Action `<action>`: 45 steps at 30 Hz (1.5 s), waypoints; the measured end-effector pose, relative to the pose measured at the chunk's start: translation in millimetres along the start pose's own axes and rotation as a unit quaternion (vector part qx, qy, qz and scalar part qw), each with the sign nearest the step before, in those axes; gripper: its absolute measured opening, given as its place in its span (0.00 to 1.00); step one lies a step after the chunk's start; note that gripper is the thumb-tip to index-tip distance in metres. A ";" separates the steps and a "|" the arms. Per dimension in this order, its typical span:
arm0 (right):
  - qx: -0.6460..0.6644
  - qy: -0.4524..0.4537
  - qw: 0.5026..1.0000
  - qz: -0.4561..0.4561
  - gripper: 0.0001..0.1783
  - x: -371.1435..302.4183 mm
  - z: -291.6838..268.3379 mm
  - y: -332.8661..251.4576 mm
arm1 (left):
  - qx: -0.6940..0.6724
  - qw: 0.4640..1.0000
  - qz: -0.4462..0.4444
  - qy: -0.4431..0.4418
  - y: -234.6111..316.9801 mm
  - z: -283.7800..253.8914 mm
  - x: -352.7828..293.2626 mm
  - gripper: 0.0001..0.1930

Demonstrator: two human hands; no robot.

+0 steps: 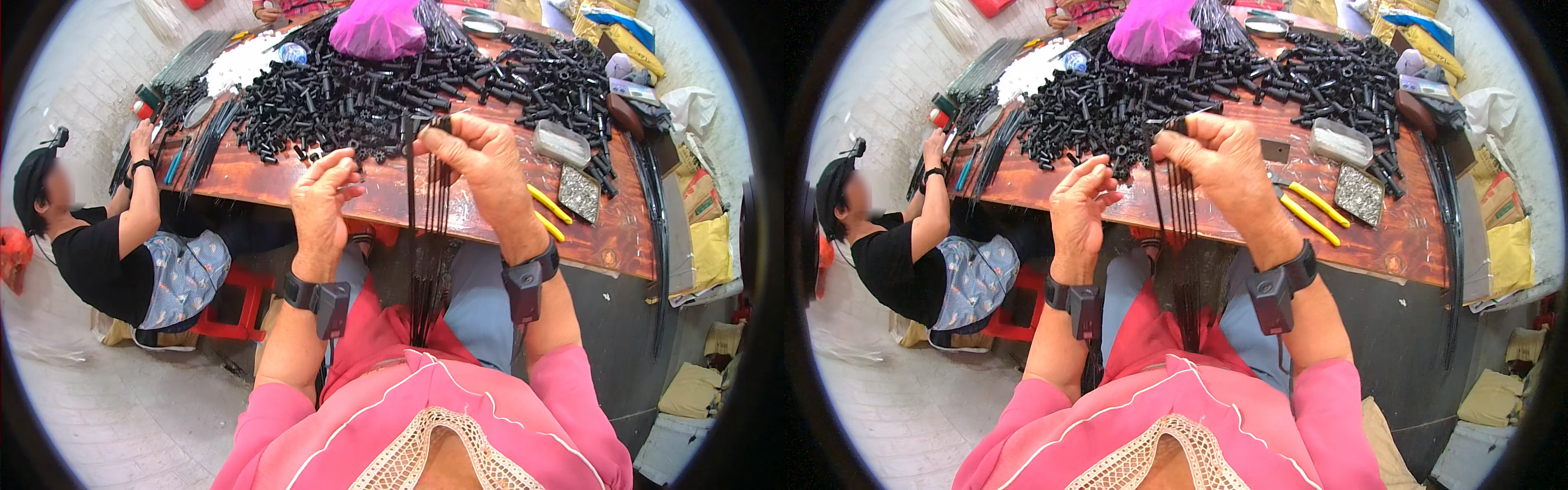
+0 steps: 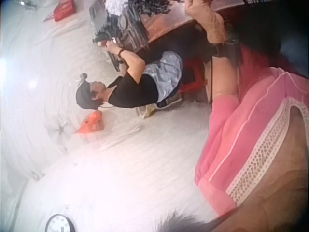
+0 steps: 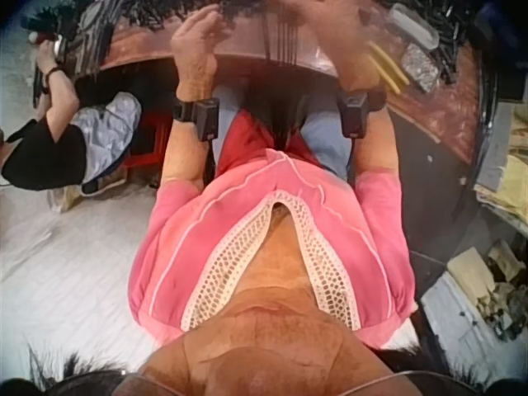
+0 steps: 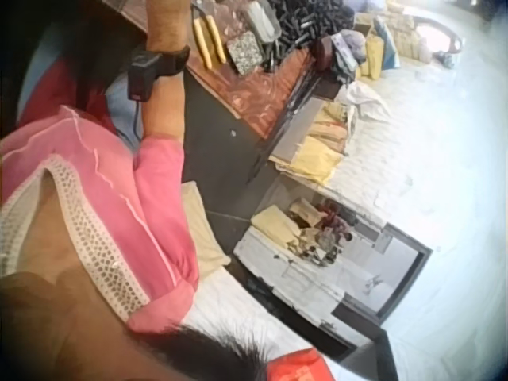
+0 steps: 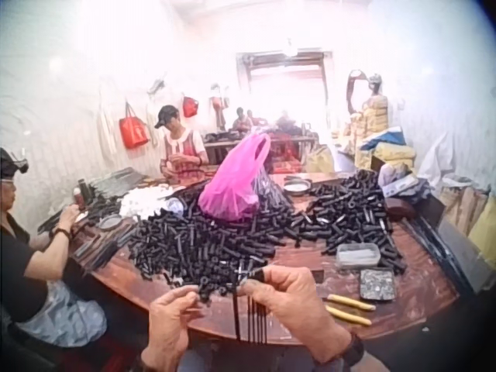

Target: Assembling umbrella ribs by inserting them into a central hub and securing them with wire and tools.

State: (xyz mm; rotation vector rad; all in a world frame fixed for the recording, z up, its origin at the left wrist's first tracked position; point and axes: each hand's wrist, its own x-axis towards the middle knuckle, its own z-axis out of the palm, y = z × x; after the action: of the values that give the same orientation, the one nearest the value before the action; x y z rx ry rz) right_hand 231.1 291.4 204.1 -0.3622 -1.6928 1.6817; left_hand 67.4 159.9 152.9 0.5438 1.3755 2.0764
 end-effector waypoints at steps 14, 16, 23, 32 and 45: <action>0.050 0.022 0.998 0.026 0.10 12.6 -26.4 30.9 | 0.557 0.799 0.224 0.031 -51.2 -29.6 48.4 0.15; 0.031 0.020 0.999 0.019 0.10 12.1 -29.3 30.1 | 0.565 0.786 0.247 0.042 -53.6 -26.1 48.3 0.13; 0.057 0.004 0.998 0.020 0.10 10.2 -30.8 30.2 | 0.585 0.764 0.269 0.031 -58.1 -26.6 48.3 0.13; 0.025 0.012 1.000 -0.003 0.11 -3.1 -27.1 15.2 | 0.177 0.969 0.166 0.054 -34.3 -33.6 26.9 0.06; 0.030 -0.045 0.998 -0.023 0.09 -30.8 -5.9 -19.1 | -0.025 0.990 0.085 -0.112 67.1 -17.5 -21.9 0.13</action>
State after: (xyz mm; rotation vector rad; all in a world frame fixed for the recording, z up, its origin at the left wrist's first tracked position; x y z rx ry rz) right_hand 262.1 273.8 213.0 -0.2198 -1.6972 1.7332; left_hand 56.6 113.4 207.8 0.8706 1.1799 2.1023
